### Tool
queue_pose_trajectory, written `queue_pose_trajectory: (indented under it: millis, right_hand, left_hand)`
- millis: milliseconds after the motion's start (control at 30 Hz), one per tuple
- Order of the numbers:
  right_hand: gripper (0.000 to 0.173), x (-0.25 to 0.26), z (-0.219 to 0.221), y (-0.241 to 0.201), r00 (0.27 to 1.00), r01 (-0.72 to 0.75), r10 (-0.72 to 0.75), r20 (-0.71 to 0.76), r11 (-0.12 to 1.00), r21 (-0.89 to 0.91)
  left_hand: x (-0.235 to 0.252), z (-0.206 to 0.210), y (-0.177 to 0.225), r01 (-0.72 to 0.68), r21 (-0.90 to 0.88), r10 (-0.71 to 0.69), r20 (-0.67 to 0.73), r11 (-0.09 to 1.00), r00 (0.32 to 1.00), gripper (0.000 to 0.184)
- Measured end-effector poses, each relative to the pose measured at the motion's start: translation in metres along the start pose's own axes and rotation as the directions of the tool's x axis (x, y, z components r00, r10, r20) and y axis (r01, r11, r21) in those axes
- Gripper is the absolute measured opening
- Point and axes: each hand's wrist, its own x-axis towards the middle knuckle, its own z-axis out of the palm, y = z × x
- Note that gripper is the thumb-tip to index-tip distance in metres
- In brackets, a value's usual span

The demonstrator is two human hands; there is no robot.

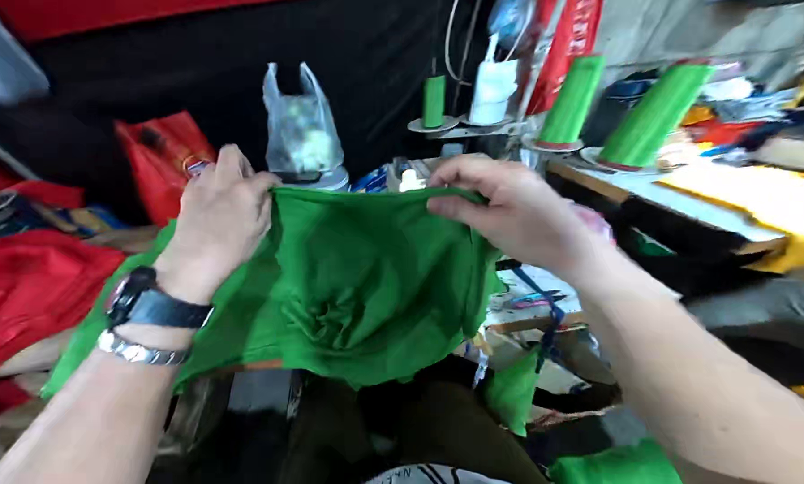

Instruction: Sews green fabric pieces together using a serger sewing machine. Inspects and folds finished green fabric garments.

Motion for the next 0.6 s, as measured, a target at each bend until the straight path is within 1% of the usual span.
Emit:
queue_pose_trajectory:
  millis: [33,67,100,133,167,200,233,267,300,333,367,433,467,500,533,567,600]
  right_hand:
    - [0.015,-0.003,-0.002,-0.011,0.997,0.052,-0.064,0.044,0.970,0.237]
    - [0.016,-0.003,-0.003,-0.019,0.987,0.073,-0.132,0.096,0.883,0.464]
    - [0.018,-0.002,-0.002,-0.023,0.978,0.071,-0.171,0.117,0.806,0.588]
    - [0.020,0.002,0.000,-0.023,0.981,0.065,-0.165,0.100,0.769,0.636]
    - [0.023,0.008,0.003,-0.021,0.990,0.065,-0.127,0.055,0.780,0.623]
    - [0.029,0.016,0.007,-0.018,0.997,0.059,-0.078,0.007,0.816,0.575]
    - [0.039,0.024,0.011,-0.016,0.999,0.047,-0.043,-0.021,0.856,0.514]
    - [0.052,0.031,0.015,-0.015,0.999,0.038,-0.030,-0.024,0.880,0.473]
    - [0.063,0.036,0.018,-0.017,1.000,0.028,-0.030,-0.005,0.872,0.489]
    - [0.069,0.038,0.022,-0.022,0.999,0.023,-0.040,0.019,0.831,0.556]
    - [0.070,0.037,0.026,-0.027,0.997,0.013,-0.056,0.046,0.766,0.642]
    - [0.065,0.030,0.031,-0.033,0.990,-0.068,-0.046,0.134,0.679,0.731]
    - [0.057,0.024,0.032,-0.030,0.985,-0.106,-0.033,0.171,0.668,0.737]
    - [0.049,0.016,0.033,-0.022,0.977,-0.131,-0.034,0.209,0.679,0.723]
    - [0.044,0.007,0.035,-0.008,0.968,-0.141,-0.045,0.245,0.710,0.690]
    - [0.041,-0.003,0.037,0.012,0.958,-0.142,-0.063,0.281,0.746,0.651]
    - [0.037,-0.015,0.040,0.027,0.947,-0.150,-0.064,0.315,0.779,0.609]
  left_hand:
    - [-0.002,-0.004,0.007,0.079,-0.033,-0.079,0.000,0.996,0.997,0.029]
    - [-0.003,-0.008,0.015,0.150,-0.123,-0.150,0.012,0.981,0.989,0.029]
    - [-0.003,-0.013,0.024,0.228,-0.260,-0.222,0.053,0.938,0.974,0.032]
    - [-0.002,-0.017,0.034,0.312,-0.440,-0.287,0.125,0.842,0.950,0.033]
    - [-0.002,-0.021,0.045,0.368,-0.641,-0.302,0.217,0.673,0.928,0.034]
    - [-0.001,-0.028,0.057,0.393,-0.782,-0.269,0.295,0.484,0.917,0.037]
    - [-0.001,-0.035,0.069,0.380,-0.858,-0.213,0.322,0.345,0.922,0.040]
    - [-0.001,-0.043,0.081,0.354,-0.897,-0.158,0.322,0.264,0.933,0.041]
    - [0.000,-0.049,0.091,0.325,-0.919,-0.112,0.307,0.222,0.945,0.040]
    - [0.000,-0.053,0.098,0.293,-0.936,-0.068,0.285,0.197,0.956,0.040]
    - [0.001,-0.056,0.101,0.252,-0.949,-0.036,0.250,0.190,0.968,0.041]
    - [0.002,-0.061,0.096,0.182,-0.961,-0.002,0.186,0.208,0.983,0.042]
    - [0.005,-0.063,0.088,0.151,-0.966,0.030,0.161,0.208,0.987,0.043]
    - [0.011,-0.067,0.072,0.143,-0.972,0.095,0.163,0.186,0.982,0.042]
    - [0.021,-0.070,0.047,0.165,-0.980,0.205,0.184,0.110,0.961,0.041]
    - [0.025,-0.070,0.026,0.182,-0.983,0.223,0.186,0.036,0.957,0.039]
    - [0.023,-0.068,0.011,0.187,-0.982,0.177,0.179,-0.030,0.968,0.036]
